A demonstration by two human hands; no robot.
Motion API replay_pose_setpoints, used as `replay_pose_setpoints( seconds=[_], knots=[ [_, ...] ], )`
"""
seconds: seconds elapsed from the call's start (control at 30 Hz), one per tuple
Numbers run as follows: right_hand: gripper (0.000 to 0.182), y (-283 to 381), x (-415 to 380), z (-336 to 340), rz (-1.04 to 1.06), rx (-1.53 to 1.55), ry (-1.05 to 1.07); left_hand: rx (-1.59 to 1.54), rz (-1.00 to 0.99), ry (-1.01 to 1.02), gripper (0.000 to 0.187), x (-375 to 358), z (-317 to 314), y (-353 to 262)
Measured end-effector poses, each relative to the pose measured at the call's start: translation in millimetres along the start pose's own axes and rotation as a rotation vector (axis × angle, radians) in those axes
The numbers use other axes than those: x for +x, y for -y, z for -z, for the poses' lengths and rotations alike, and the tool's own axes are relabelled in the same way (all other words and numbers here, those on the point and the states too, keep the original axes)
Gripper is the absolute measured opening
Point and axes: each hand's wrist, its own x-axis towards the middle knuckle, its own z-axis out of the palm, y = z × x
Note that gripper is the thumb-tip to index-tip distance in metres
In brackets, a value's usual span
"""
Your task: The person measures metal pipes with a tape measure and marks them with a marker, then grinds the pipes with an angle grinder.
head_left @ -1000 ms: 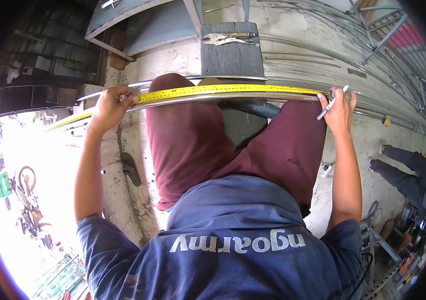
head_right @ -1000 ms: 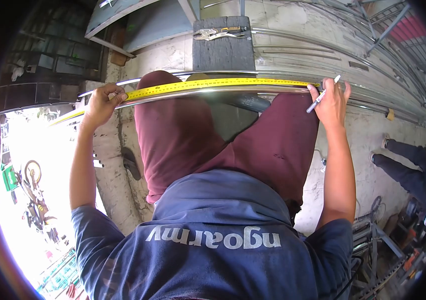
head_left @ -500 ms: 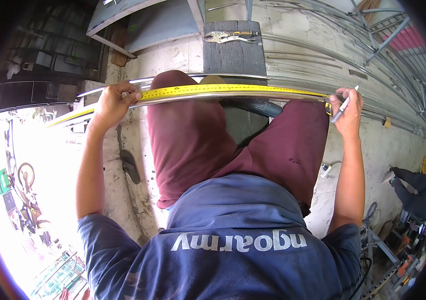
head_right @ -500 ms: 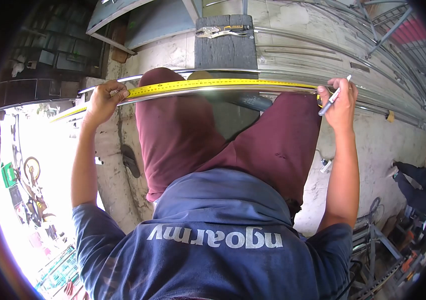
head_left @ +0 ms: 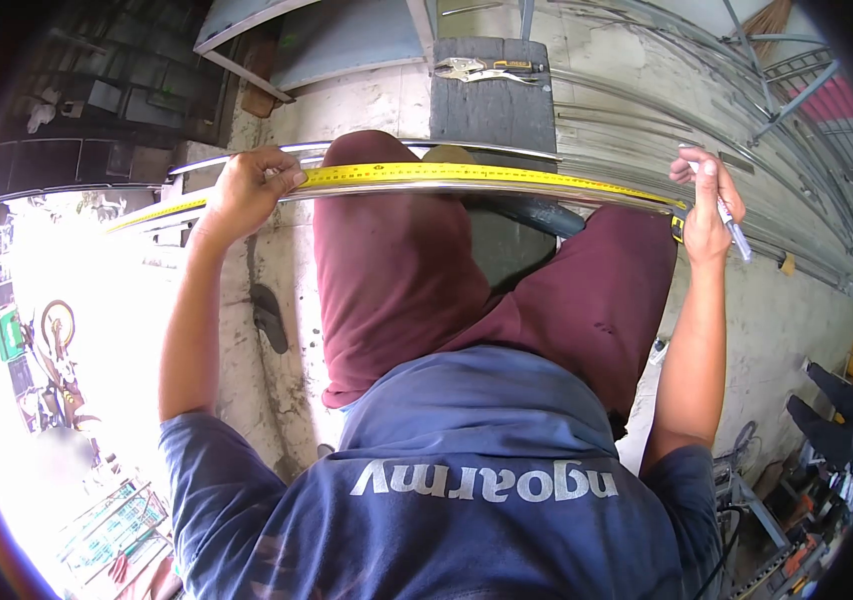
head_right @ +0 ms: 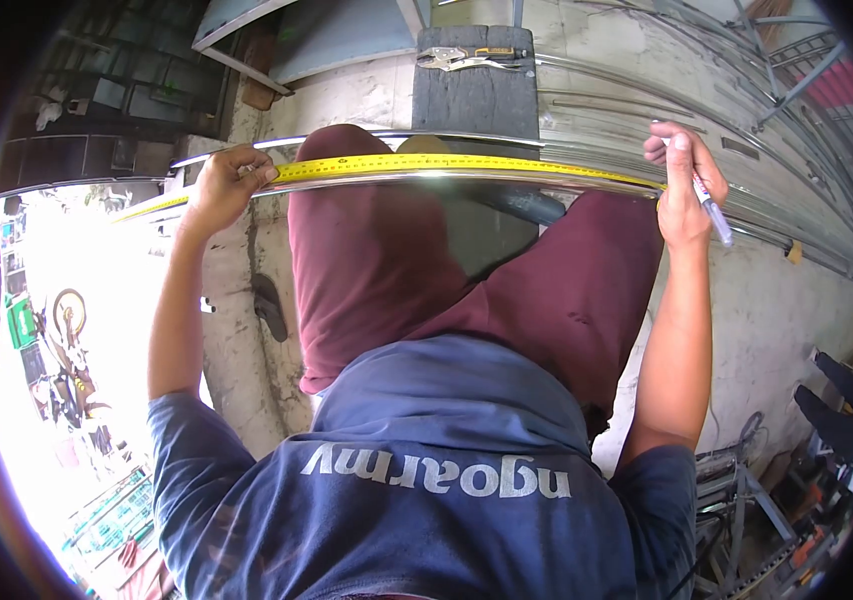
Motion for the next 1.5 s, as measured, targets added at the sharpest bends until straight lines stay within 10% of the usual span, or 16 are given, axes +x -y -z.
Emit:
replay_pose_setpoints(
  seconds=[0.57, 1.5],
  knots=[
    [0.016, 9, -17, -96, -0.156, 0.3, 0.319, -0.001, -0.027, -0.018, 0.022, 1, -4, 8],
    [0.026, -15, -54, -147, 0.142, 0.136, 0.193, 0.042, 0.023, 0.035, 0.023, 5, 2, 1]
  ],
)
